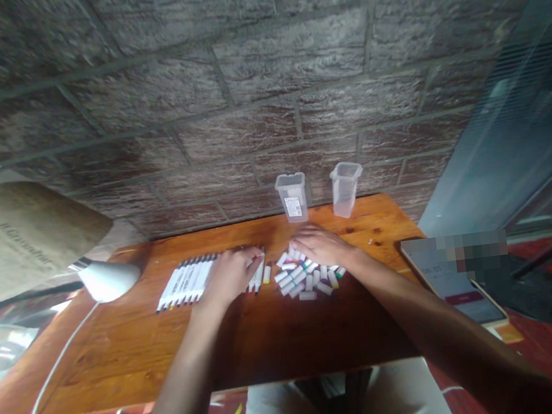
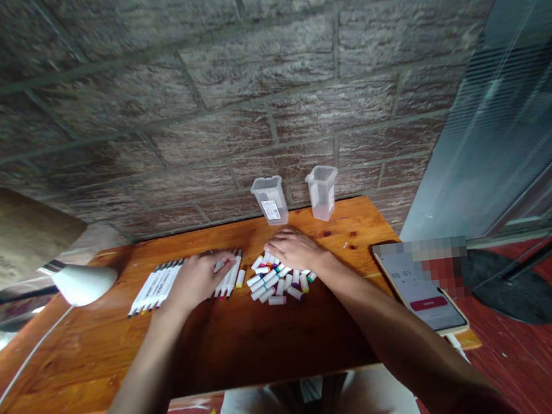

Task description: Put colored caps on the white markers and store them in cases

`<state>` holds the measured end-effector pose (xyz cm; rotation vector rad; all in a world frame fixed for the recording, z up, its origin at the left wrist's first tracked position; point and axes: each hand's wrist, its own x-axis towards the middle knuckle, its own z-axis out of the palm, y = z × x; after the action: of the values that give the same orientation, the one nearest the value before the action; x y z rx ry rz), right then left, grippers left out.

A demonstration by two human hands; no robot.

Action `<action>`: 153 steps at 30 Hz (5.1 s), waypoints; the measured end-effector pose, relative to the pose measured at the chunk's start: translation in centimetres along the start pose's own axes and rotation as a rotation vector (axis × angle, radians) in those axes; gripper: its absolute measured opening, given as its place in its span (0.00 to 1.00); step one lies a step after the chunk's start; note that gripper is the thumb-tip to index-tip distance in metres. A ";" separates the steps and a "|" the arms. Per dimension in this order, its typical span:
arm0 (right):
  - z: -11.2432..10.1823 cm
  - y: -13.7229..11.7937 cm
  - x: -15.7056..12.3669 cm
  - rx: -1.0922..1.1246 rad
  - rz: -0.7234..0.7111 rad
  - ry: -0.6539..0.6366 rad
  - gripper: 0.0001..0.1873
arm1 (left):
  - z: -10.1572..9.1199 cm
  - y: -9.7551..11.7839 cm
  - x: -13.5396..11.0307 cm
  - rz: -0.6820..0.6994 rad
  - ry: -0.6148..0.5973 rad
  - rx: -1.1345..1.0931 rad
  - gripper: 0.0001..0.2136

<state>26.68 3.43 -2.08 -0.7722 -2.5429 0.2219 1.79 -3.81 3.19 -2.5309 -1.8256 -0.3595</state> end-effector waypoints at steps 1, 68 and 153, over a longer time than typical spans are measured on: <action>-0.2 -0.1 -0.1 0.003 0.012 -0.002 0.24 | -0.5 0.1 -0.2 -0.026 -0.033 0.000 0.13; -0.1 1.4 -1.2 0.022 0.015 0.000 0.27 | 7.6 7.1 -1.0 0.063 -0.064 -0.019 0.44; -2.0 -1.4 -7.0 0.121 0.473 0.242 0.27 | 4.7 4.8 -0.4 -0.049 0.209 -0.090 0.24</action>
<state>32.09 -1.56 -2.65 -1.2607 -2.0714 0.4037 7.06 -5.13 -0.80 -2.3980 -1.8341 -0.6935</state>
